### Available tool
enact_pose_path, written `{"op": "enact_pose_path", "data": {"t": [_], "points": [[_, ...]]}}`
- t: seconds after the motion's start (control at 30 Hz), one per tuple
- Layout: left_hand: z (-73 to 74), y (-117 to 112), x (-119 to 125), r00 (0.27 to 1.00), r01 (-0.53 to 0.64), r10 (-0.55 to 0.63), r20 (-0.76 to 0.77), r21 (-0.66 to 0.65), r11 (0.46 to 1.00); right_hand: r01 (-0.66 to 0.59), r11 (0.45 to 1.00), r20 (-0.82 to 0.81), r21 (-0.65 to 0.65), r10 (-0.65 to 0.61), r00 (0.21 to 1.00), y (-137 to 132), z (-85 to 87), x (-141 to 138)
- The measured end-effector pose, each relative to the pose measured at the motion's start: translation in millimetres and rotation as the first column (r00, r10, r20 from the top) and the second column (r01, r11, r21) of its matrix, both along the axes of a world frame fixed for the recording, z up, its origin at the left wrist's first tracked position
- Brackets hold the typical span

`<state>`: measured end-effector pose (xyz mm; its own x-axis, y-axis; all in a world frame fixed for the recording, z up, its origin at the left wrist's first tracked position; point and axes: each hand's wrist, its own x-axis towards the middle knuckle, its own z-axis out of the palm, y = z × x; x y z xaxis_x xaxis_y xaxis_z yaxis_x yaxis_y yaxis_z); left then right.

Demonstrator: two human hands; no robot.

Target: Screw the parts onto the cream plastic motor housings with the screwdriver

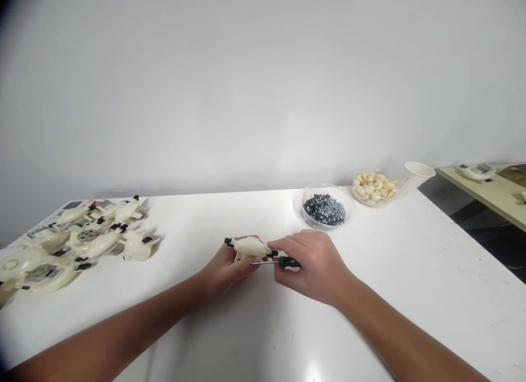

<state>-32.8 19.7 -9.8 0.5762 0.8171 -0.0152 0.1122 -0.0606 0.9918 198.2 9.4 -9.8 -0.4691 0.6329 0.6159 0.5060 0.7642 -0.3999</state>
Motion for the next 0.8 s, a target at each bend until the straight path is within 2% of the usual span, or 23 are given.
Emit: {"op": "enact_pose_path", "data": {"t": [0.17,0.47,0.8], "points": [[-0.8,0.9,-0.4,0.998,0.046,-0.044,-0.046,0.056,0.997,0.006,1.0,0.019,-0.028,-0.005,1.0,-2.4,-3.3,-5.0],[-1.8,2.3,-1.6,0.999,0.043,-0.042,-0.035,0.019,0.999,-0.004,0.999,-0.007,-0.043,0.004,1.0,-0.4,-4.0,-5.1],[-5.9,4.4,-6.9,0.999,0.037,-0.037,0.005,-0.037,0.999,-0.053,0.976,-0.068,-0.21,0.039,0.997,3.2,-1.1,-0.9]]}}
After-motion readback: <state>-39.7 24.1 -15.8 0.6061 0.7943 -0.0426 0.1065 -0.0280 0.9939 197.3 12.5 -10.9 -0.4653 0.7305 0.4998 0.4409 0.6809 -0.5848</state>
